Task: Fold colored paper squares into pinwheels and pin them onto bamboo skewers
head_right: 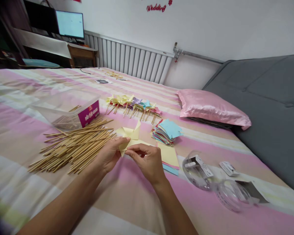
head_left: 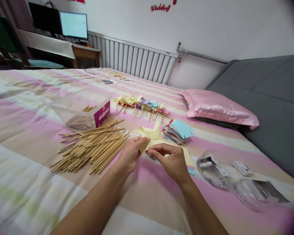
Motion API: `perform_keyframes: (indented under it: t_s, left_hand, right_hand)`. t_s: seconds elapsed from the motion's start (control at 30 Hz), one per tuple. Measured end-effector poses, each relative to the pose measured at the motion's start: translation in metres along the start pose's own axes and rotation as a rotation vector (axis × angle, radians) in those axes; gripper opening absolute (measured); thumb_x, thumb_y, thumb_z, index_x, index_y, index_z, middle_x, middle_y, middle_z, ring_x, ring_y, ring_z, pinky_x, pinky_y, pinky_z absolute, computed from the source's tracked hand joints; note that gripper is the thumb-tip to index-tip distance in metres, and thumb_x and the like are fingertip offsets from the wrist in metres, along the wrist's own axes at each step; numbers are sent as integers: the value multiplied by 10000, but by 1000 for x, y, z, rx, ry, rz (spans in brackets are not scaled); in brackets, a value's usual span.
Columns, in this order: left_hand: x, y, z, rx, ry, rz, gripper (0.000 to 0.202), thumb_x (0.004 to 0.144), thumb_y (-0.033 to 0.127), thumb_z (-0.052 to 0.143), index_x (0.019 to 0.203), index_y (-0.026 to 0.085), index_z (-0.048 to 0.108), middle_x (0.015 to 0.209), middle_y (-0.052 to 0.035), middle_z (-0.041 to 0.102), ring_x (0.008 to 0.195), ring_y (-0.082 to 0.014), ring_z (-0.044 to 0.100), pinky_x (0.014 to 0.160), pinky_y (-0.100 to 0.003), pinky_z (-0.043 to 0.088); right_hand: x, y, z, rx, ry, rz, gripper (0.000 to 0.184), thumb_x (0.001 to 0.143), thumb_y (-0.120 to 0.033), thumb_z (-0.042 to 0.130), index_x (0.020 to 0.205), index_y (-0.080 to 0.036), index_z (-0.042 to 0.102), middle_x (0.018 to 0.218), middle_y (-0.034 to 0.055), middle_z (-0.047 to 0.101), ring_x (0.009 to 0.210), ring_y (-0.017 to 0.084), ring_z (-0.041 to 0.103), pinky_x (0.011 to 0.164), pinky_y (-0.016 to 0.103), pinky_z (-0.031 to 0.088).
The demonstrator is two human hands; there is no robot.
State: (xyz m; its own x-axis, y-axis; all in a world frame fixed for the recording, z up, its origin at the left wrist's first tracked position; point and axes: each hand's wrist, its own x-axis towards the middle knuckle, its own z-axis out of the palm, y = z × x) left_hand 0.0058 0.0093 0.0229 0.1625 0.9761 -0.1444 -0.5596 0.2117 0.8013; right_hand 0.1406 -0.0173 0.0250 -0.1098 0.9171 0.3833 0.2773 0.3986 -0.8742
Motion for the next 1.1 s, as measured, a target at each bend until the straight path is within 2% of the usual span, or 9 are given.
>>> perform_keyframes:
  t_s: [0.17, 0.37, 0.63, 0.87, 1.1]
  left_hand:
    - [-2, -2, 7, 48, 68, 87, 227, 586, 248, 744, 548, 136, 551, 479, 57, 499, 437, -45, 405, 460, -192, 302]
    - [-5, -3, 11, 65, 99, 124, 196, 580, 281, 731, 590, 127, 610, 518, 20, 569, 469, -76, 474, 488, -205, 356]
    - [-5, -3, 12, 209, 118, 257, 189, 605, 271, 729, 549, 116, 637, 502, 18, 574, 478, -59, 458, 499, -181, 342]
    - [-7, -4, 14, 249, 115, 291, 166, 591, 267, 743, 559, 120, 675, 507, 13, 602, 478, -64, 469, 490, -176, 341]
    - [-9, -2, 15, 287, 103, 317, 143, 608, 254, 729, 546, 132, 685, 500, 5, 606, 475, -87, 491, 493, -200, 357]
  right_hand:
    - [1, -2, 3, 149, 80, 108, 147, 738, -326, 706, 716, -180, 705, 675, 5, 701, 618, 117, 629, 594, 209, 493]
    - [-1, -4, 7, 170, 181, 193, 205, 742, -369, 689, 717, -166, 678, 629, 6, 665, 565, 104, 591, 509, 193, 450]
    - [1, 6, 7, 76, 292, 154, 226, 735, -385, 685, 709, -161, 685, 857, 61, 651, 716, 145, 609, 532, 223, 459]
    - [2, 10, 7, 62, 317, 137, 235, 747, -388, 668, 700, -158, 686, 902, 64, 630, 729, 150, 600, 539, 234, 466]
    - [3, 7, 7, 53, 322, 164, 252, 747, -401, 656, 689, -157, 686, 867, 74, 643, 768, 175, 604, 545, 243, 469]
